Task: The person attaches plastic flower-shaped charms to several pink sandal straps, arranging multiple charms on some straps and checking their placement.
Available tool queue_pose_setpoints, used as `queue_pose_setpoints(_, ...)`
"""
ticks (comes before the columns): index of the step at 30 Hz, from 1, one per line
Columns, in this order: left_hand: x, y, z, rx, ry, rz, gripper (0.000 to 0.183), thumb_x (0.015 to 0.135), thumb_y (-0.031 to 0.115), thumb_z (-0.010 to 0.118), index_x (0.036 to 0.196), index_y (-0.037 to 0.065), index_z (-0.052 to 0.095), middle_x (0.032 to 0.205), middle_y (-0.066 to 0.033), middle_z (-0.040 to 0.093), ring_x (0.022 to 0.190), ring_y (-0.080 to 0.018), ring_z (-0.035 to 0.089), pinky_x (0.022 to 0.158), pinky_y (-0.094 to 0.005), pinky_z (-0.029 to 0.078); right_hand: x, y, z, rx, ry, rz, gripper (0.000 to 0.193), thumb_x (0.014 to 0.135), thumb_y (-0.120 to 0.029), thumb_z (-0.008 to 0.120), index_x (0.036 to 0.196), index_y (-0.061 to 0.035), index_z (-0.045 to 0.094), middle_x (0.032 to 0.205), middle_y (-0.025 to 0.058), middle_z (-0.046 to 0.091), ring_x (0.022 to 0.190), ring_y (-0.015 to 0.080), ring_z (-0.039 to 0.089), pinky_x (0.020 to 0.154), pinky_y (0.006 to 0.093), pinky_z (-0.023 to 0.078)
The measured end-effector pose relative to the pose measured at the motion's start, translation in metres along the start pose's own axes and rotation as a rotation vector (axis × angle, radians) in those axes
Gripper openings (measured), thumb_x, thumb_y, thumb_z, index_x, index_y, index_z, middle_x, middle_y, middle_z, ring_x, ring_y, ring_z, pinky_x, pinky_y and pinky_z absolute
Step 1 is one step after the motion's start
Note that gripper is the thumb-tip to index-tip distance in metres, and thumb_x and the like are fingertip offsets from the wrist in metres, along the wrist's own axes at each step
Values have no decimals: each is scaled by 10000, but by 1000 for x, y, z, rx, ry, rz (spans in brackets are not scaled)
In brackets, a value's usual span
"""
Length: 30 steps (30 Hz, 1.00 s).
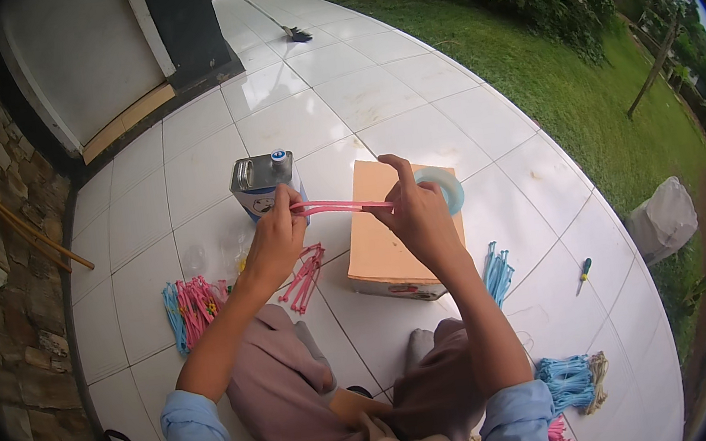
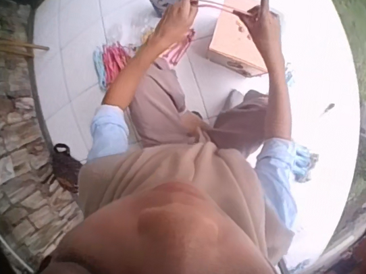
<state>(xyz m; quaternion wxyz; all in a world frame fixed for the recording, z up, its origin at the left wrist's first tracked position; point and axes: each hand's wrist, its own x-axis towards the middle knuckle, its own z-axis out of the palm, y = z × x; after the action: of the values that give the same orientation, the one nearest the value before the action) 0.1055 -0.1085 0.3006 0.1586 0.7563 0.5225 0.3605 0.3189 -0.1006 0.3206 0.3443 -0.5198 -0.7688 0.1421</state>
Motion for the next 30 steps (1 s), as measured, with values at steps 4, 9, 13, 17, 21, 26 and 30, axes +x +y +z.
queue_pose_setpoints(4, 3, -5, 4, -292, 122, -13, 160, 839, 49, 504, 910, 9, 366, 756, -149, 533, 634, -284, 569, 580, -348, 452, -1, 5, -7, 453, -47, 210, 632, 740, -158, 727, 1253, -98, 363, 690, 44, 602, 652, 127, 594, 612, 255, 461)
queue_pose_setpoints(9, 5, 2, 5, -546, 137, -28, 188, 853, 29, 539, 874, 69, 356, 817, -8, 477, 695, -45, 406, 605, -204, 369, 1, 15, -18, 676, 1, 167, 624, 736, -66, 716, 1258, -86, 373, 857, 42, 582, 767, 90, 563, 678, 227, 474)
queue_pose_setpoints(13, 2, 4, 6, -556, 145, 18, 224, 836, 33, 559, 833, 76, 339, 818, -23, 499, 682, -71, 389, 610, -199, 350, 1, 3, -28, 974, 155, 183, 569, 743, 22, 678, 1230, -47, 391, 845, 53, 574, 817, 109, 558, 755, 247, 463)
queue_pose_setpoints(17, 7, 4, 20, -532, 130, 92, 218, 847, 53, 557, 827, 77, 341, 811, -21, 505, 667, -65, 376, 601, -203, 342, -6, 4, -32, 969, 275, 131, 561, 752, 62, 643, 1233, -36, 372, 837, 55, 573, 831, 118, 558, 757, 265, 460)
queue_pose_setpoints(21, 5, 5, 15, -837, 43, -92, 228, 936, 237, 483, 816, 67, 389, 776, -22, 527, 551, -55, 379, 508, -189, 339, -5, 10, -26, 951, 367, 54, 551, 766, 90, 595, 1236, -44, 340, 813, 50, 568, 809, 113, 550, 761, 259, 435)
queue_pose_setpoints(26, 10, 6, 16, -1179, 81, -283, 369, 970, 368, 354, 759, 75, 424, 738, -27, 501, 457, -36, 339, 433, -168, 280, -5, 9, -21, 924, 407, 49, 509, 781, 102, 558, 1217, -50, 345, 779, 37, 556, 793, 93, 511, 783, 244, 401)
queue_pose_setpoints(30, 9, 4, 10, -1117, -145, -242, 336, 974, 348, 346, 801, 76, 439, 806, -32, 469, 524, -33, 310, 472, -164, 296, -5, 7, -20, 936, 413, 72, 500, 789, 106, 550, 1217, -52, 346, 787, 41, 562, 804, 105, 527, 798, 263, 416)
